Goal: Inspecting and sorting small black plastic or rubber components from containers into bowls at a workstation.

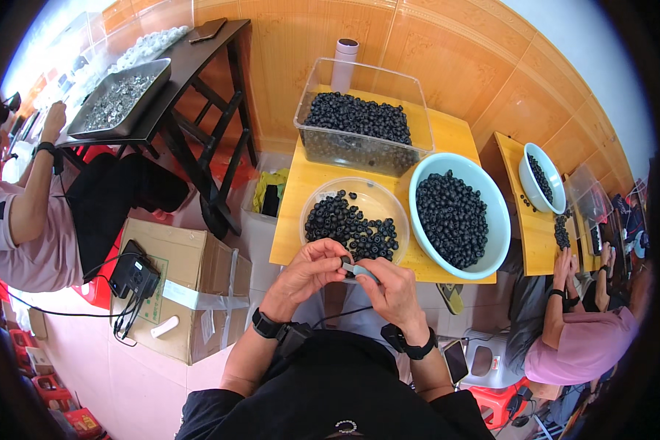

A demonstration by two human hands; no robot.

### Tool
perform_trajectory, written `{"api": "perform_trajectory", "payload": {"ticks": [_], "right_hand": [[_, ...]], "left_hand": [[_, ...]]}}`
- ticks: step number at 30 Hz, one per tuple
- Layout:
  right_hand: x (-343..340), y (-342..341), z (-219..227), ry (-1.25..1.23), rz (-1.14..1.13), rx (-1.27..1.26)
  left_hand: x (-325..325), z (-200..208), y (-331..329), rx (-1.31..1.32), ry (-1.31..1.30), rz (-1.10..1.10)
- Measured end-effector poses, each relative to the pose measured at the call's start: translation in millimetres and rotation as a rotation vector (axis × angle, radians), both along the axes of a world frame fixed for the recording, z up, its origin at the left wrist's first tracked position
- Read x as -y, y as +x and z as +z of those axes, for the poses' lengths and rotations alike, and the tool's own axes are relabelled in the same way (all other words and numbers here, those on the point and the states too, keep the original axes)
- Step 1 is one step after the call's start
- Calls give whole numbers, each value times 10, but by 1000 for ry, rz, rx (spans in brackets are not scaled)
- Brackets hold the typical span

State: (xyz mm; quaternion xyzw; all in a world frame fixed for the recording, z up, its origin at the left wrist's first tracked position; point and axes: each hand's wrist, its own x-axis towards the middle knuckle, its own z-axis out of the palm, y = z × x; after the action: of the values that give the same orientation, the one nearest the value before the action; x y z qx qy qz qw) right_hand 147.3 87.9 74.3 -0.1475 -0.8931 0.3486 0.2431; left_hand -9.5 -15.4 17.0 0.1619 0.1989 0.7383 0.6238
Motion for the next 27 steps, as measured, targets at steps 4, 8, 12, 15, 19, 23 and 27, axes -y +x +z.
{"api": "perform_trajectory", "payload": {"ticks": [4,8,12,15,19,23,27], "right_hand": [[-5,-10,-8,41,2,-4],[-22,1,-66,91,-2,-24],[-38,-7,-89,142,-10,-50],[-110,4,-160,147,18,-10],[-368,81,-382,97,-258,-19],[-224,116,-141,-51,-228,-22],[-52,81,-33,-52,-78,-71]], "left_hand": [[-8,-11,-1,41,-33,-20],[-25,-44,-4,39,-28,-50],[-14,-55,-16,24,-52,-71],[-4,-23,-18,19,-68,-79],[43,62,-10,-4,102,-215],[34,20,-19,20,8,-89],[4,14,-22,47,-38,-67]]}}
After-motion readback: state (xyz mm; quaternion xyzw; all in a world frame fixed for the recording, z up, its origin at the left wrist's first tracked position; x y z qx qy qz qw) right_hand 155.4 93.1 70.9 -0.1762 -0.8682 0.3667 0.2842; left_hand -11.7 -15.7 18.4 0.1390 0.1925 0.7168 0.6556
